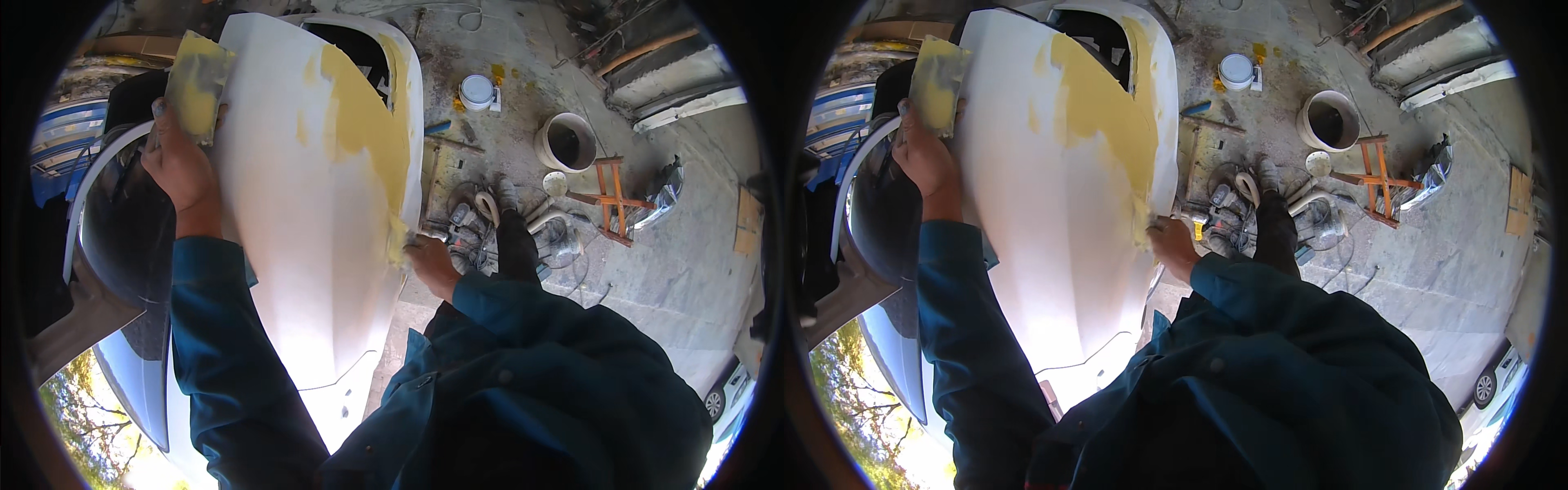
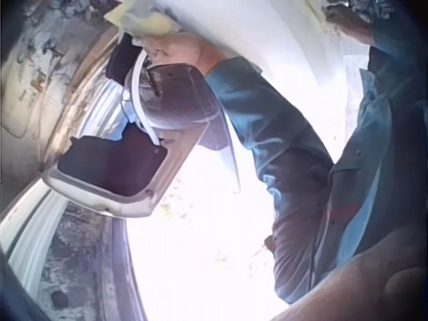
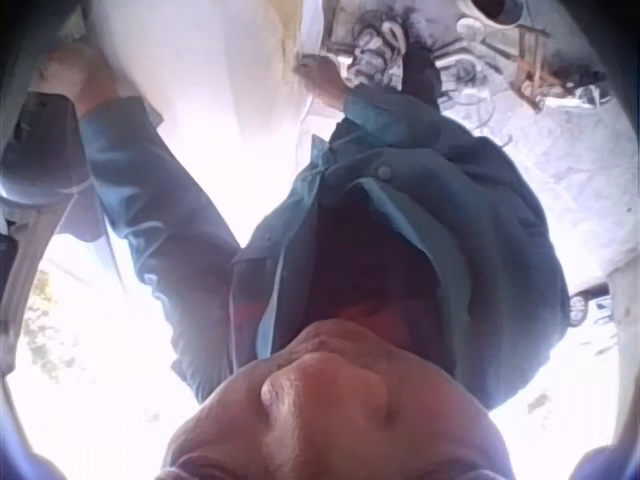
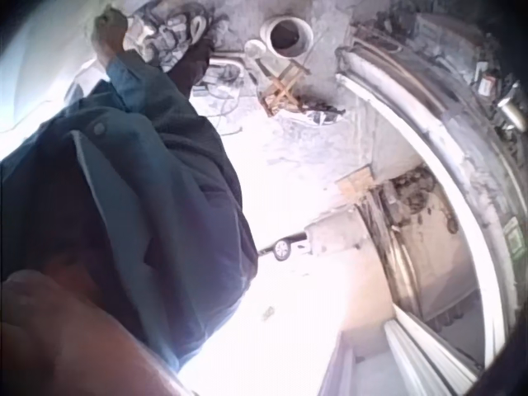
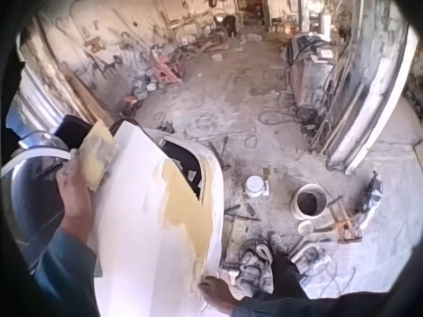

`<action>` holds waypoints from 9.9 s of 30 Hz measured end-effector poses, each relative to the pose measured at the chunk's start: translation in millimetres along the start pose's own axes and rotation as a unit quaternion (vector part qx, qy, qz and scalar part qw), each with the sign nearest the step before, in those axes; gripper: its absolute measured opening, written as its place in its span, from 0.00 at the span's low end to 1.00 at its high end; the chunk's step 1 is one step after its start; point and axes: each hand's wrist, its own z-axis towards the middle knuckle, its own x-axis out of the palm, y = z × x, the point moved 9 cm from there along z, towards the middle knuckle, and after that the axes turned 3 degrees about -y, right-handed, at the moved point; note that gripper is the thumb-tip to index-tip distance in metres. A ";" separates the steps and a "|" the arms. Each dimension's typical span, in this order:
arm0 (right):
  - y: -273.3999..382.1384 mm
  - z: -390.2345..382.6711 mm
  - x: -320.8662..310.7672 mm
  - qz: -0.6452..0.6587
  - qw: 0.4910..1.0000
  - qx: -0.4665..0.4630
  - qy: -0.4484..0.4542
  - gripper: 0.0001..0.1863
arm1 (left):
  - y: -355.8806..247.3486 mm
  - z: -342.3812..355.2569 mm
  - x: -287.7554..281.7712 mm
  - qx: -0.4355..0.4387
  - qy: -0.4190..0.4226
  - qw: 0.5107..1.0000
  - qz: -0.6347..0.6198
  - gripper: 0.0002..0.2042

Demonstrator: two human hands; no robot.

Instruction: The person applies yellow body filler to the rear quarter panel of a white car using a small putty knife, spreading it evenly over the surface. The person repeatedly scoops filler from a larger putty knife and smooths it onto the panel.

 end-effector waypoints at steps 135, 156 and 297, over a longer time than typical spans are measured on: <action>266.9 346.3 -139.2 -0.011 0.997 -0.028 0.066 0.17 | 15.3 -0.2 -28.7 -0.032 -0.117 0.985 0.120 0.28; 194.3 249.8 -135.8 0.070 0.996 0.032 0.050 0.16 | 4.5 1.2 -17.3 -0.032 -0.129 0.988 0.078 0.25; 51.7 166.2 -82.8 0.075 0.987 0.043 -0.133 0.16 | 3.4 12.9 -43.1 0.026 -0.104 0.919 0.380 0.29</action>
